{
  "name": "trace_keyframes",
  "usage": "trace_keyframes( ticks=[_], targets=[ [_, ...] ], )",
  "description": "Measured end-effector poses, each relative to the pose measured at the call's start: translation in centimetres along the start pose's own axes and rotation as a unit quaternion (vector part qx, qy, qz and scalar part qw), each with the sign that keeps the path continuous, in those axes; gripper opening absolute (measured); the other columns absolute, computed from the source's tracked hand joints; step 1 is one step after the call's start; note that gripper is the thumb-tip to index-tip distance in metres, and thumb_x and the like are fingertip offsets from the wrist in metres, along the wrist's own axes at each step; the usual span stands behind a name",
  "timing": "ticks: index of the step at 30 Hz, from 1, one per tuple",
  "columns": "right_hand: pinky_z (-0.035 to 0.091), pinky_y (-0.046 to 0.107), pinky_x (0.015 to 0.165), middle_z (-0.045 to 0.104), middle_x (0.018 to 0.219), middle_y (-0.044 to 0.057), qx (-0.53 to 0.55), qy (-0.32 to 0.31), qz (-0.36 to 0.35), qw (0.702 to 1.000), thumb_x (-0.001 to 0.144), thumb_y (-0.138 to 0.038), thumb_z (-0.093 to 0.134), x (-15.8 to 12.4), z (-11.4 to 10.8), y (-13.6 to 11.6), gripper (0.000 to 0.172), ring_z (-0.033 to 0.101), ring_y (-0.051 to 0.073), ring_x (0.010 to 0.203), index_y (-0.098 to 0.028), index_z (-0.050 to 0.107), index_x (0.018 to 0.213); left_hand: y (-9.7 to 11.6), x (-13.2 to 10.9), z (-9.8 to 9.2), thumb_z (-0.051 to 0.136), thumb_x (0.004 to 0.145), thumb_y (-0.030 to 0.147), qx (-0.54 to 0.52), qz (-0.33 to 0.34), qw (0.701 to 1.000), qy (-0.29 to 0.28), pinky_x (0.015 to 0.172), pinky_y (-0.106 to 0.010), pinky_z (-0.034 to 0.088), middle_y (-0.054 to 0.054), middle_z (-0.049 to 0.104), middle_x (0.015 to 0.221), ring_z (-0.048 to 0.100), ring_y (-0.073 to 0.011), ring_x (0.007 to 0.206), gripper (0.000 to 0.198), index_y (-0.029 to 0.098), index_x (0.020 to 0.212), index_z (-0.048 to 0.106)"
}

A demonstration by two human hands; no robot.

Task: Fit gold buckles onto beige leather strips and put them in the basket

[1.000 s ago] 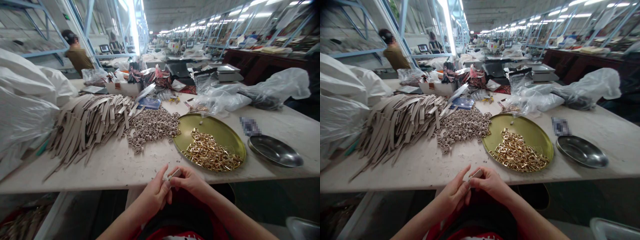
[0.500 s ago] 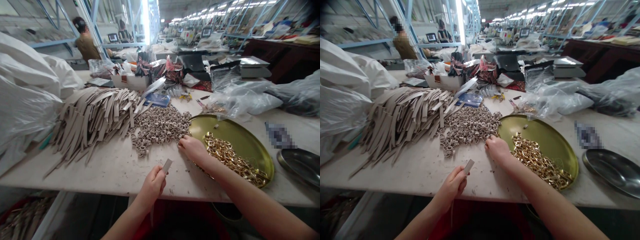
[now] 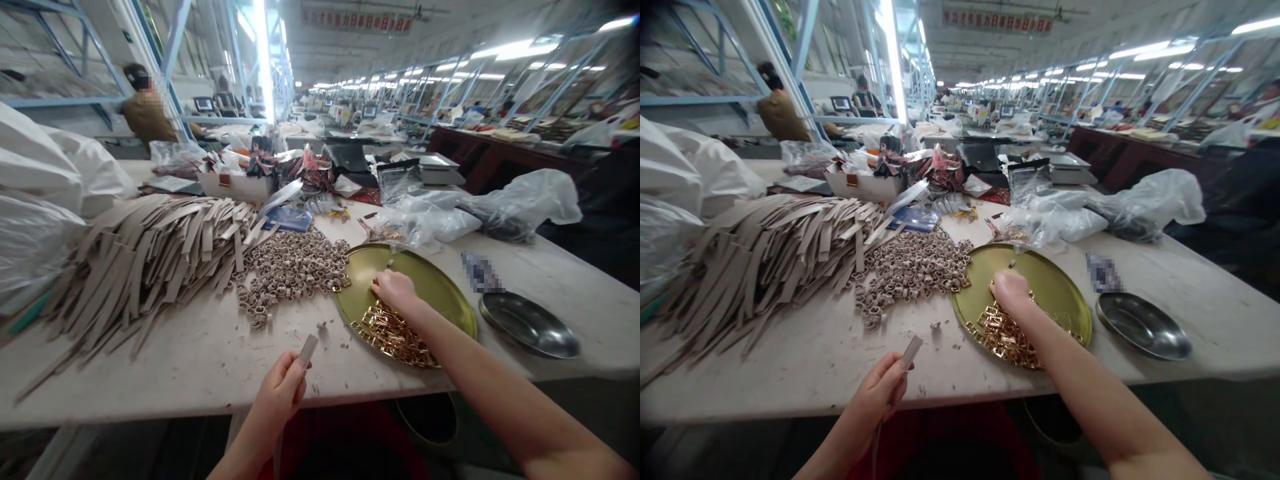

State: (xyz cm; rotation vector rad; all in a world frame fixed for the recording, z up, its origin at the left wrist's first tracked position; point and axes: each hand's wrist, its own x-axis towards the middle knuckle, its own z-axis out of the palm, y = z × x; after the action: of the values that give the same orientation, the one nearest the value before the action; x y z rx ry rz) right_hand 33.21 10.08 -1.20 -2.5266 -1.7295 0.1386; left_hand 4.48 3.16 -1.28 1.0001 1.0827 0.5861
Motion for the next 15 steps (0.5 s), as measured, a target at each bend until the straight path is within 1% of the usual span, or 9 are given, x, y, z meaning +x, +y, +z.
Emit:
trace_keyframes(
  ticks=[1, 3, 5, 7, 9, 11, 13, 14, 15],
  targets=[
    [0.045, 0.036, 0.075, 0.063, 0.095, 0.016, 0.007, -0.009, 0.013, 1.0, 0.083, -0.023, 0.058, 0.4, 0.0, 0.2, 0.017, 0.06, 0.025, 0.09, -0.009, 0.063, 0.088, -0.1, -0.2, 0.2, 0.053, 0.073, 0.049, 0.001, 0.001, 1.0, -0.004, 0.036, -0.016, 0.015, 0.01, 0.032, 0.042, 0.021, -0.004, 0.035, 0.032, 0.017, 0.074, 0.048],
    [0.048, 0.039, 0.078, 0.061, 0.103, 0.011, 0.036, -0.021, 0.027, 0.999, 0.085, -0.028, 0.056, 0.8, -0.2, 0.3, 0.022, 0.059, 0.021, 0.091, -0.011, 0.06, 0.1, -0.4, -0.5, 0.4, 0.055, 0.073, 0.049, 0.01, 0.003, 1.0, -0.009, 0.035, -0.016, 0.015, 0.01, 0.034, 0.042, 0.022, -0.0038, 0.034, 0.033, 0.017, 0.075, 0.049],
    [0.048, 0.039, 0.081, 0.058, 0.11, 0.009, 0.084, -0.02, 0.026, 0.996, 0.087, -0.031, 0.054, 0.6, -0.7, 0.0, 0.027, 0.058, 0.019, 0.094, -0.014, 0.056, 0.108, -0.6, -0.8, 0.5, 0.056, 0.072, 0.05, 0.021, 0.011, 1.0, -0.004, 0.035, -0.016, 0.015, 0.01, 0.035, 0.042, 0.022, -0.0034, 0.033, 0.034, 0.017, 0.076, 0.049],
    [0.048, 0.038, 0.081, 0.059, 0.108, 0.009, 0.148, -0.015, 0.012, 0.989, 0.088, -0.031, 0.053, -0.4, -1.6, -0.6, 0.026, 0.058, 0.019, 0.094, -0.013, 0.058, 0.105, -0.7, -1.0, 0.5, 0.057, 0.071, 0.052, 0.027, 0.035, 0.999, 0.009, 0.035, -0.016, 0.015, 0.009, 0.04, 0.044, 0.023, -0.0027, 0.033, 0.036, 0.017, 0.075, 0.049],
    [0.047, 0.033, 0.077, 0.063, 0.098, 0.01, 0.225, -0.019, -0.016, 0.974, 0.088, -0.029, 0.051, -2.5, -2.2, -1.8, 0.022, 0.059, 0.018, 0.089, -0.01, 0.062, 0.094, -0.6, -0.9, 0.5, 0.06, 0.068, 0.054, 0.024, 0.07, 0.997, 0.03, 0.036, -0.015, 0.016, 0.007, 0.046, 0.048, 0.026, -0.002, 0.034, 0.04, 0.017, 0.073, 0.047],
    [0.046, 0.026, 0.068, 0.066, 0.086, 0.007, 0.311, -0.044, -0.058, 0.948, 0.087, -0.032, 0.051, -5.6, -2.1, -3.7, 0.024, 0.06, 0.015, 0.077, -0.011, 0.063, 0.089, -0.3, -0.7, 0.8, 0.063, 0.065, 0.057, 0.02, 0.094, 0.994, 0.045, 0.036, -0.015, 0.016, 0.007, 0.046, 0.049, 0.027, -0.0018, 0.034, 0.044, 0.017, 0.071, 0.046],
    [0.045, 0.023, 0.059, 0.066, 0.077, 0.003, 0.388, -0.088, -0.097, 0.912, 0.085, -0.041, 0.051, -9.1, -1.4, -5.9, 0.03, 0.059, 0.011, 0.065, -0.013, 0.063, 0.088, -0.2, -0.5, 1.1, 0.063, 0.063, 0.059, 0.013, 0.107, 0.993, 0.05, 0.036, -0.016, 0.015, 0.009, 0.041, 0.045, 0.025, -0.0024, 0.034, 0.046, 0.017, 0.073, 0.048],
    [0.044, 0.022, 0.056, 0.065, 0.072, 0.002, 0.418, -0.107, -0.108, 0.896, 0.083, -0.047, 0.052, -10.9, -0.8, -7.0, 0.036, 0.058, 0.01, 0.059, -0.013, 0.063, 0.083, -0.2, -0.4, 1.2, 0.063, 0.063, 0.06, 0.011, 0.111, 0.993, 0.05, 0.036, -0.016, 0.015, 0.009, 0.038, 0.043, 0.024, -0.003, 0.034, 0.047, 0.017, 0.074, 0.049],
    [0.044, 0.022, 0.054, 0.063, 0.068, 0.001, 0.466, -0.135, -0.119, 0.866, 0.08, -0.053, 0.051, -12.4, -0.2, -7.9, 0.041, 0.056, 0.009, 0.055, -0.014, 0.061, 0.079, -0.3, -0.3, 1.3, 0.063, 0.063, 0.06, 0.012, 0.114, 0.992, 0.048, 0.037, -0.016, 0.015, 0.01, 0.037, 0.043, 0.025, -0.0036, 0.035, 0.047, 0.017, 0.075, 0.05]
  ],
)
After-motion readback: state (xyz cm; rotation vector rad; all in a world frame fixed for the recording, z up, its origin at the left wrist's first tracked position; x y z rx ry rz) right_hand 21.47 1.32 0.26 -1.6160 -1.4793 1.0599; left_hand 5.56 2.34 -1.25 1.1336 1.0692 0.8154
